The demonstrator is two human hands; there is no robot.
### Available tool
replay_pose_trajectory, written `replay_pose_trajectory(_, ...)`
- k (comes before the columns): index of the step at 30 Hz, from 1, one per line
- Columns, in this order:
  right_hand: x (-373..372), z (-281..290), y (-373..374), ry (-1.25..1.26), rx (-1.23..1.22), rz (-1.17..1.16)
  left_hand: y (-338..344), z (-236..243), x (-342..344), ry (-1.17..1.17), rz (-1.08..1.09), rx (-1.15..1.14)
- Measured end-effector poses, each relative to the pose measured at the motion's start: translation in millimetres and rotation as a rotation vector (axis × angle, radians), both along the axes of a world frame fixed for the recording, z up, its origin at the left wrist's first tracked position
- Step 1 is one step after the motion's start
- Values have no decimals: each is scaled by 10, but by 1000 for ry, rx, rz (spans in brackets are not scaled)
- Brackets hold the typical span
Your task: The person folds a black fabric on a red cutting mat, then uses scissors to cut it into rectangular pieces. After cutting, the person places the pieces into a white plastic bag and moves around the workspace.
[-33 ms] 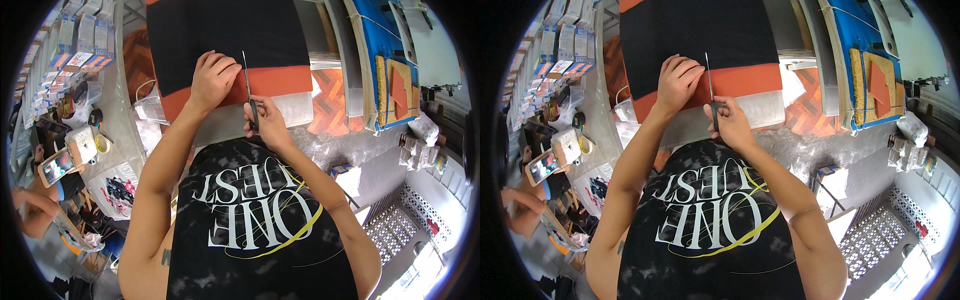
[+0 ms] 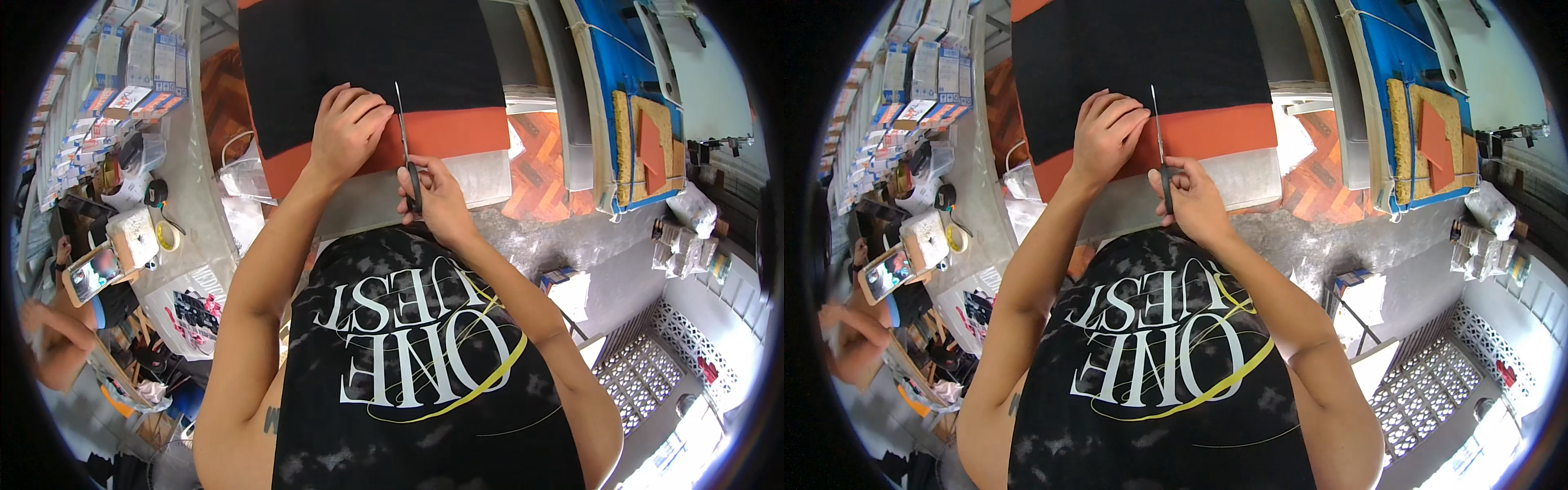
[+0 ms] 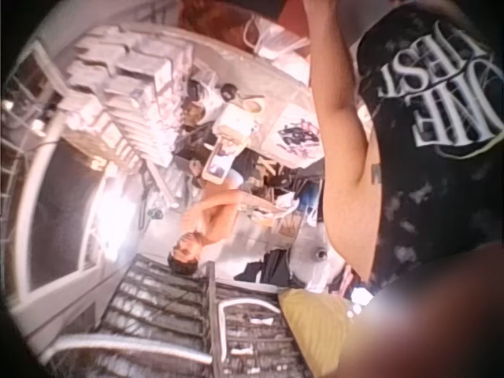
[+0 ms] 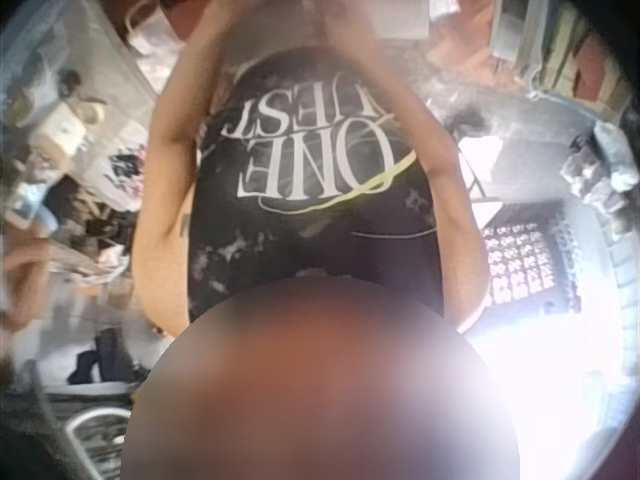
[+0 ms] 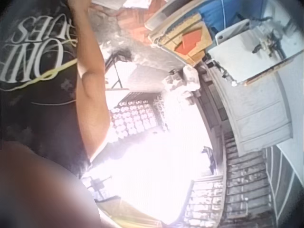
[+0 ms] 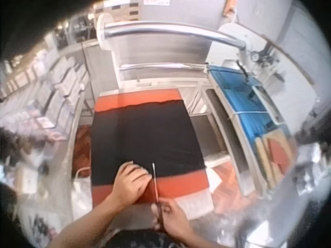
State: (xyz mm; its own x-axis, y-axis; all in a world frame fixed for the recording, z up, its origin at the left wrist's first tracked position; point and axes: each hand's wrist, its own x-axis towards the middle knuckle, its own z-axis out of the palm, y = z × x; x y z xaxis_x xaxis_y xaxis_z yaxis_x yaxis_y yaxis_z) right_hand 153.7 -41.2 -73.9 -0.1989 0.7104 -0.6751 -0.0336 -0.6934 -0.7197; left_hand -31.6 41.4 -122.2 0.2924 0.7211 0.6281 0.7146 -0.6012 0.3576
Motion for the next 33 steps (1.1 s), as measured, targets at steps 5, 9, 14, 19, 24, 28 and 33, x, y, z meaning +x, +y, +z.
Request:
replay_pose_trajectory(5,-11,16,64,-8,-6,7,-13,-7,-7,-38,-19,-15)
replay_pose_trajectory(9,-5,-7,172,-13,32,12,42,-11,-6,-65,-24,-11)
replay_pose_trajectory(14,0,-17,252,-30,-15,42,66,-12,-11,-64,-40,-18)
replay_pose_trajectory(19,0,28,270,-27,-12,73,43,-6,-23,-78,-41,-54)
replay_pose_trajectory(24,-15,63,276,2,-1,50,61,-17,-19,-92,-38,-24)
replay_pose_trajectory(28,-33,62,278,4,11,51,58,-19,-24,-108,-38,-27)
replay_pose_trajectory(33,-31,63,283,-13,12,52,52,-10,-24,-113,-40,-23)
